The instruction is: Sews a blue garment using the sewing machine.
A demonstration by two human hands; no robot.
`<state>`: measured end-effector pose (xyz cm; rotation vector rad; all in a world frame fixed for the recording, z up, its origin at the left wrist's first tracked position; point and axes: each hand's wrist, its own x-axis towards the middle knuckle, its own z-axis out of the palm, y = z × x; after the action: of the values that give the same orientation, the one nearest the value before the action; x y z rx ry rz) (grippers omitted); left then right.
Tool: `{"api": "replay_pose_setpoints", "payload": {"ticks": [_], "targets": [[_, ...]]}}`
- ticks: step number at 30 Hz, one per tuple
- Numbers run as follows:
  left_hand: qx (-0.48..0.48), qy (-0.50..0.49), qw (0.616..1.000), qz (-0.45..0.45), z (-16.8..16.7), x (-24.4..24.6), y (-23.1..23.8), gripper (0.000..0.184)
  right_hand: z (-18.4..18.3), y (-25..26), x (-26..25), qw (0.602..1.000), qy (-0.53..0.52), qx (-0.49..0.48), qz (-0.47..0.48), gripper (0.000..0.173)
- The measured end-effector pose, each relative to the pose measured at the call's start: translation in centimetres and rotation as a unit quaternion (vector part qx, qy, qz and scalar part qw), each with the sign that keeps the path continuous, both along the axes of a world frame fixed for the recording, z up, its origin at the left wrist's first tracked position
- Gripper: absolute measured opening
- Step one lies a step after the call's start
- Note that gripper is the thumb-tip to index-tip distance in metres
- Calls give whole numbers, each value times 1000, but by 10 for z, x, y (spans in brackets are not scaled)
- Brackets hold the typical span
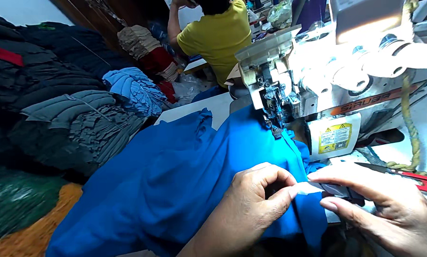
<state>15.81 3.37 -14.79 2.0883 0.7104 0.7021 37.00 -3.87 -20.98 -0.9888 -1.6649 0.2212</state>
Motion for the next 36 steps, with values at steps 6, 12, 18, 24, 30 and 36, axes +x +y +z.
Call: {"api": "replay_pose_setpoints", "payload": {"ticks": [6, 12, 18, 24, 30, 36], "targets": [[96, 11, 995, -10, -3, -1, -2, 16, 2, -1, -1, 996, 39, -82, 23, 23], [206, 28, 978, -11, -6, 0, -7, 17, 12, -1, -8, 981, 89, -152, 83, 22], [283, 22, 959, 4, -8, -1, -8, 18, 11, 1, -10, 994, 63, -79, 36, 12], [330, -35, 943, 11, -18, -2, -5, 25, -1, 1, -6, 994, -28, 97, -41, 10], [477, -65, 875, 60, -27, -5, 2, 21, -9, -1, 2, 947, -152, 262, -104, 3], [508, -93, 856, 13, -34, -8, 1, 13, -11, -1, -3, 951, -126, 260, -114, 6]]}}
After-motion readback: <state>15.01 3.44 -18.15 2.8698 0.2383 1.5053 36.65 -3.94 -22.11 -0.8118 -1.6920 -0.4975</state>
